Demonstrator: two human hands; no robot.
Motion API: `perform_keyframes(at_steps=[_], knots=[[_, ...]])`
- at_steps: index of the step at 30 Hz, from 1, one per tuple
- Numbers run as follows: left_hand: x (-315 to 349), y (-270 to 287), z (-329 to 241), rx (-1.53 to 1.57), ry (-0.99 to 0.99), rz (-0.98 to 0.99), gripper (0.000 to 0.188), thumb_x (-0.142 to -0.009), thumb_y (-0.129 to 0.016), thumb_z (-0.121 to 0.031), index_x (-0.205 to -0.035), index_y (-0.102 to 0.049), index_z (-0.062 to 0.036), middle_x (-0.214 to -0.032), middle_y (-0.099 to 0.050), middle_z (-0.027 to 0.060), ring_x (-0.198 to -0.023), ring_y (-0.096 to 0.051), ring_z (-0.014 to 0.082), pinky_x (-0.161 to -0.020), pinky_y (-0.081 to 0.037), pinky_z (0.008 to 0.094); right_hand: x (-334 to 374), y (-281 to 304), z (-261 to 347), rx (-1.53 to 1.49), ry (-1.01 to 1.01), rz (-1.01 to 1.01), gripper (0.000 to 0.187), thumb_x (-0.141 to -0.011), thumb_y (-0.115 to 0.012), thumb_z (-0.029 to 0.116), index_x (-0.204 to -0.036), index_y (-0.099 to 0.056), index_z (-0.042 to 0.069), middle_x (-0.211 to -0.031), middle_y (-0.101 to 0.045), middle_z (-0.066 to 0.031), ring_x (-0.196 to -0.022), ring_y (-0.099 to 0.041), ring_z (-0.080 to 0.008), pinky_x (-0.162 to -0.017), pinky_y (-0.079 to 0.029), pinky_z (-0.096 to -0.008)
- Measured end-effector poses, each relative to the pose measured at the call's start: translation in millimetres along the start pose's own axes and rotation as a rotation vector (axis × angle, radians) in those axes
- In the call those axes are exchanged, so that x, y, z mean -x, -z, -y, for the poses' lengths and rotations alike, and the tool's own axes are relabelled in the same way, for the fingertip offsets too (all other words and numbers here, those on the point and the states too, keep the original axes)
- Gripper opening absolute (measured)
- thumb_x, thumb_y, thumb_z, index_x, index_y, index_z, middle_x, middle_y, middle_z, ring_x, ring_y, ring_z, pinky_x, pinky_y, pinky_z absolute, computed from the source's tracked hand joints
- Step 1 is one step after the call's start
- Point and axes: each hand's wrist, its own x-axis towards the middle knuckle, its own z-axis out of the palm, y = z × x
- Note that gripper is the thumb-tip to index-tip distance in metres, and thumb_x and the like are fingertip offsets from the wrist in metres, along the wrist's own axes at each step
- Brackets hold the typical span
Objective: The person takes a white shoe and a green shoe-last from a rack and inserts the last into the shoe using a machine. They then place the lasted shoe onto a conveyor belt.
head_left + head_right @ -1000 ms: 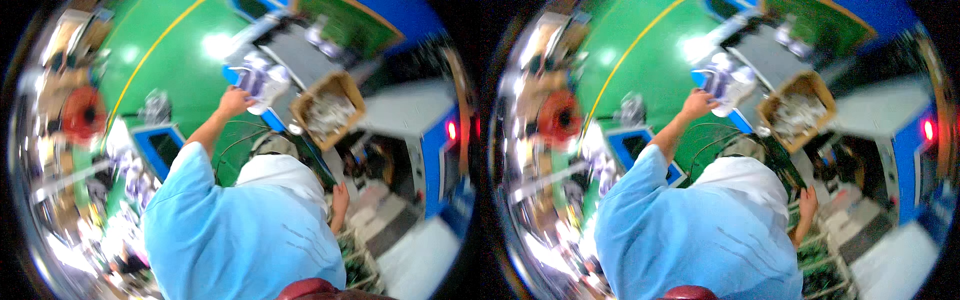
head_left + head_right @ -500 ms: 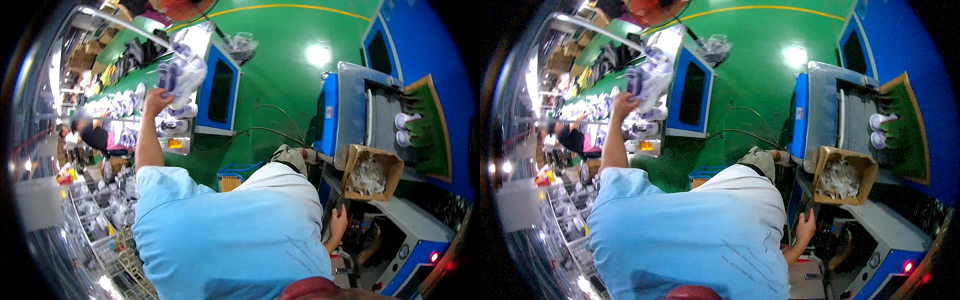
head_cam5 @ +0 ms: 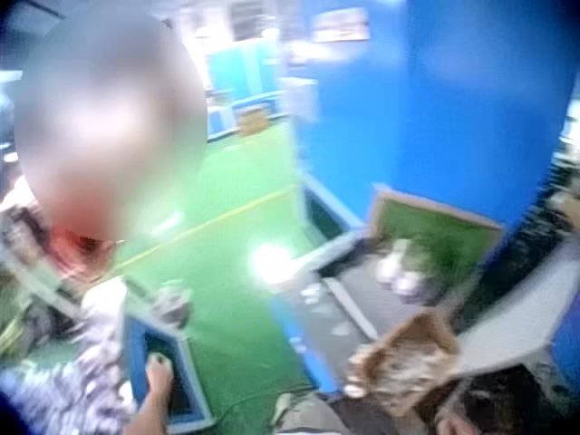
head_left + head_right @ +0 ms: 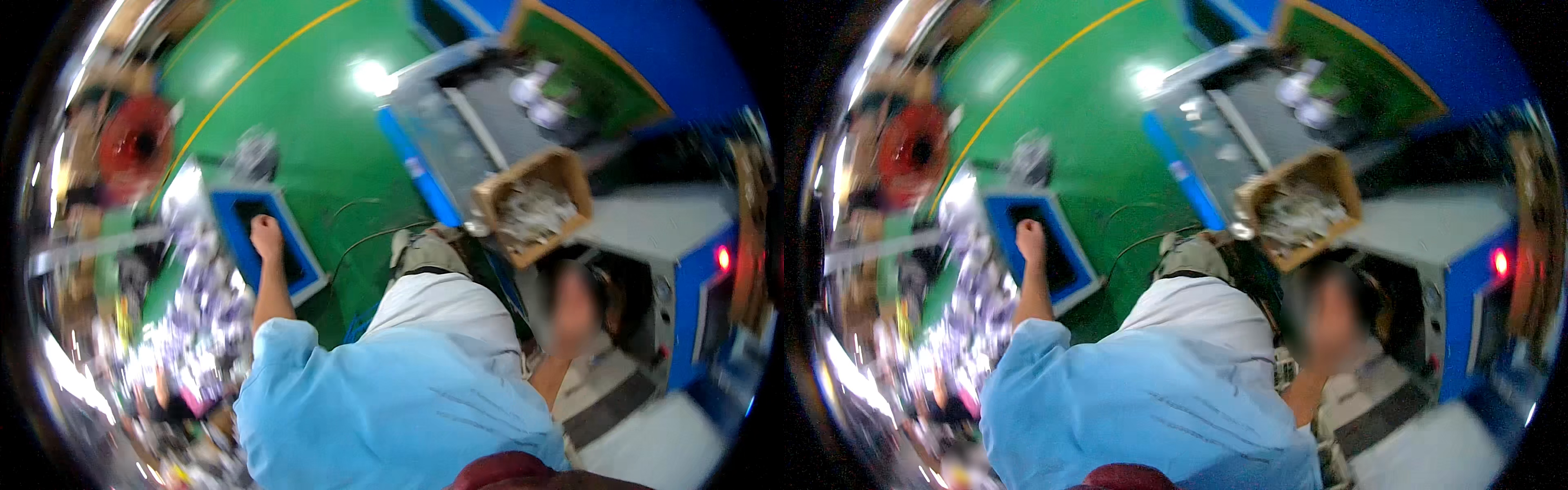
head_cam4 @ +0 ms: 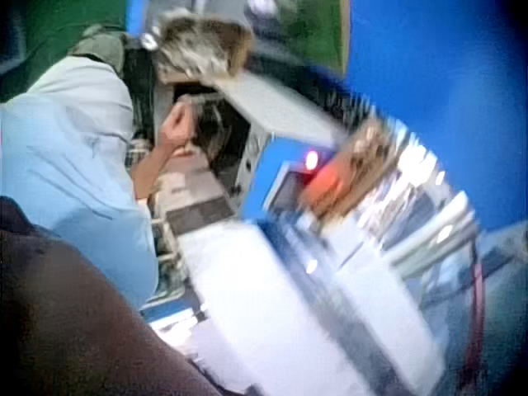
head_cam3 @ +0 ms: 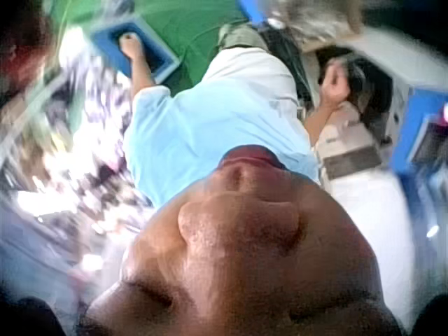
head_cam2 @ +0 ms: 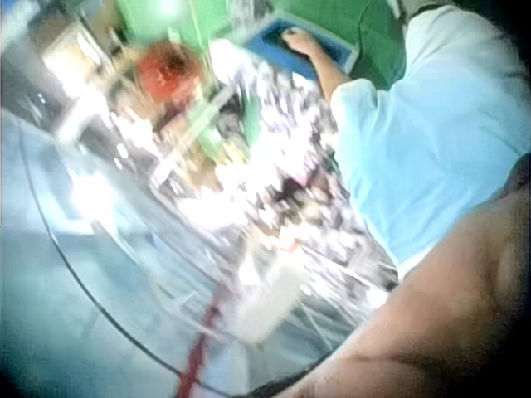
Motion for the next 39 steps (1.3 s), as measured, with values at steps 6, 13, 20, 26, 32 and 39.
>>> perform_keyframes(at_steps=[6, 13, 20, 26, 32, 39], knots=[[127, -235, -385, 0.310, -0.727, 0.953, 0.046, -0.089, -0.065, -0.028, -0.127, -0.061, -0.0022, -0.112, -0.070, 0.0210, -0.104, -0.068, 0.0337, -0.090, -0.053, 0.0420, -132, 93, -10, 0.062, -0.272, -1.004, 0.037, -0.104, -0.054, 0.016, -0.136, -0.057, -0.002, -0.137, -0.060, -0.0180, -0.123, -0.058, -0.0281, -0.102, -0.046, -0.0376], [208, -397, -648, 0.468, -0.775, 1.148, 0.061, -0.077, -0.075, -0.031, -0.128, -0.057, -0.0034, -0.121, -0.066, 0.0239, -0.110, -0.065, 0.0369, -0.094, -0.051, 0.0434, -137, 94, -55, 0.727, -0.182, -0.647, 0.046, -0.104, -0.040, 0.022, -0.138, -0.051, -0.008, -0.141, -0.053, -0.0283, -0.133, -0.048, -0.0441, -0.113, -0.036, -0.0535], [222, -437, -695, 0.077, -0.557, 0.980, 0.076, -0.070, -0.088, -0.034, -0.126, -0.049, -0.0001, -0.122, -0.064, 0.0233, -0.121, -0.056, 0.0431, -0.099, -0.047, 0.0468, -142, 66, -80, 0.430, -0.170, -0.881, 0.073, -0.103, -0.030, 0.049, -0.136, -0.048, -0.014, -0.136, -0.054, -0.0313, -0.125, -0.055, -0.0440, -0.108, -0.043, -0.0510], [231, -430, -700, 0.037, -0.684, 0.833, 0.080, -0.069, -0.087, -0.041, -0.128, -0.050, -0.0015, -0.124, -0.064, 0.0188, -0.127, -0.048, 0.0439, -0.107, -0.041, 0.0456, -147, 50, -81, 0.218, -0.194, -1.025, 0.073, -0.102, -0.032, 0.050, -0.132, -0.052, -0.014, -0.133, -0.056, -0.0312, -0.122, -0.057, -0.0440, -0.105, -0.044, -0.0515], [180, -373, -681, 0.526, -0.470, 1.148, 0.073, -0.075, -0.085, -0.027, -0.135, -0.052, -0.0028, -0.123, -0.066, 0.0168, -0.120, -0.057, 0.0312, -0.100, -0.048, 0.0419, -141, 68, -89, 0.542, 0.022, -0.910, 0.055, -0.103, -0.036, 0.032, -0.126, -0.057, -0.013, -0.135, -0.056, -0.0309, -0.122, -0.057, -0.0467, -0.108, -0.039, -0.0557], [207, -114, -568, 1.151, -0.455, 1.664, 0.062, -0.079, -0.080, -0.002, -0.134, -0.051, -0.0024, -0.127, -0.062, 0.0070, -0.115, -0.059, 0.0189, -0.104, -0.044, 0.0356, -112, 70, -29, 0.199, -0.042, -0.858, 0.054, -0.104, -0.046, 0.030, -0.143, -0.043, -0.008, -0.143, -0.053, -0.0233, -0.137, -0.044, -0.0417, -0.116, -0.026, -0.0529]])
